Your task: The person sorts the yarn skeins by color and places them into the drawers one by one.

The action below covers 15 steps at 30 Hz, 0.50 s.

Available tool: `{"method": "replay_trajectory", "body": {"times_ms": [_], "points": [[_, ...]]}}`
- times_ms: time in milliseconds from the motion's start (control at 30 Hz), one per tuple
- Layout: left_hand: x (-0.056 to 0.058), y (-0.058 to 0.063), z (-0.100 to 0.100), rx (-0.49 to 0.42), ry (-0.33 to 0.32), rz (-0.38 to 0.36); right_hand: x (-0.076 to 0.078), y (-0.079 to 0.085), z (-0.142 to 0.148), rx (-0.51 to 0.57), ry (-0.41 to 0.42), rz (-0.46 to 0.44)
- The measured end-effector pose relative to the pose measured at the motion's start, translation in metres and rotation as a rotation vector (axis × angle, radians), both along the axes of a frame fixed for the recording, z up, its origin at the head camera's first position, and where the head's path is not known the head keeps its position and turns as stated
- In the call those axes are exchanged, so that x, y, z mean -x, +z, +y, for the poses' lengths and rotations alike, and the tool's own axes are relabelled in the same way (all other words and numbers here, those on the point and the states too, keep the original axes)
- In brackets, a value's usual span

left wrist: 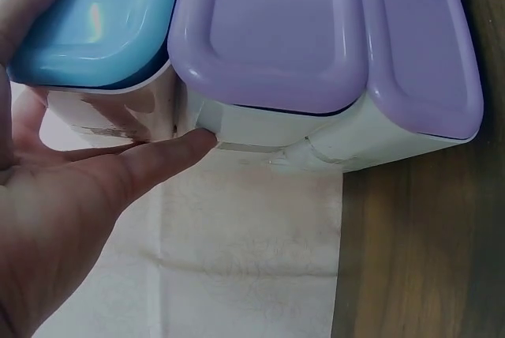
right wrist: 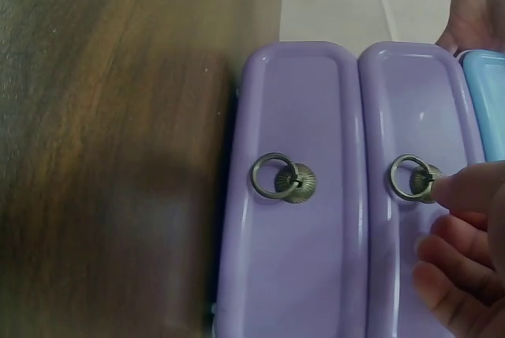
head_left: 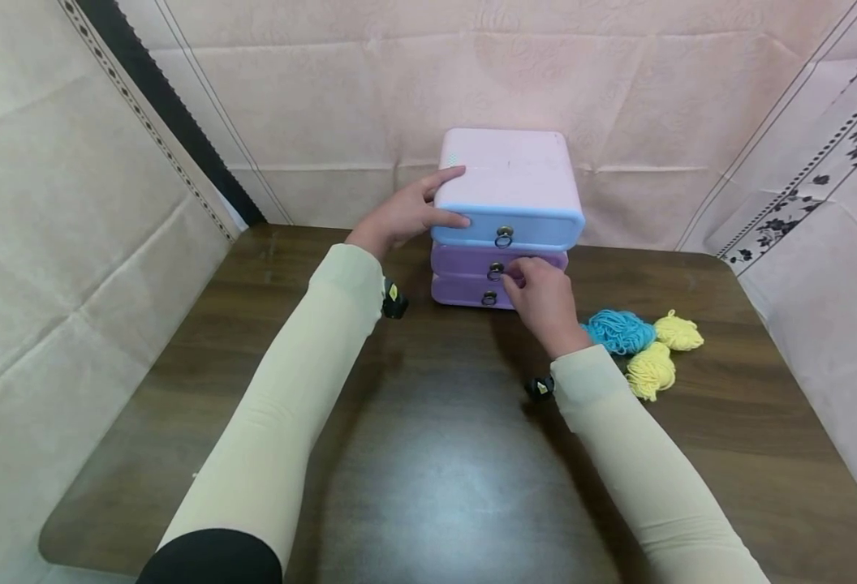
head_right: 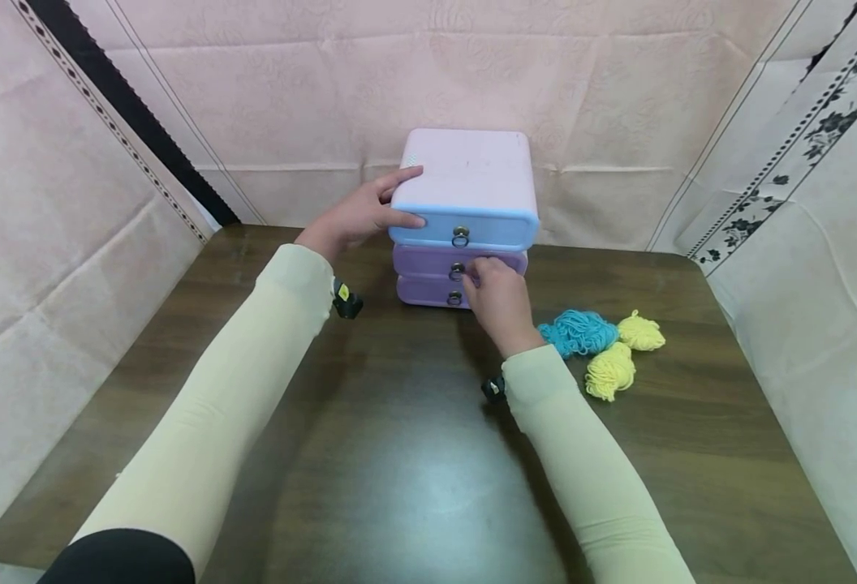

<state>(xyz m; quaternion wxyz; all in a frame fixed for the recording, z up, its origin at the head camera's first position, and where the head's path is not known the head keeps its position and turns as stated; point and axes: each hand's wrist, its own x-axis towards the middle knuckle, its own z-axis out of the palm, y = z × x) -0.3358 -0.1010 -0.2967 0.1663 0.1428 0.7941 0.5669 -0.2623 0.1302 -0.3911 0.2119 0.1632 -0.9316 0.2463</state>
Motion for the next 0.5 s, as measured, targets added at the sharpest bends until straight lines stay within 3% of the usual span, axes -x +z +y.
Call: {"method": "replay_trajectory", "body": {"times_ms": [133, 267, 500], "points": [[-0.002, 0.003, 0.000, 0.023, 0.006, 0.000, 0.002, -0.003, -0.003, -0.016, -0.019, -0.018], [-0.012, 0.012, 0.001, 0.031, 0.002, -0.005, 0.005, -0.006, -0.006, -0.020, -0.031, -0.011], [-0.018, 0.017, 0.001, 0.029, 0.002, -0.022, 0.007, -0.012, -0.012, -0.012, -0.062, 0.040]]}}
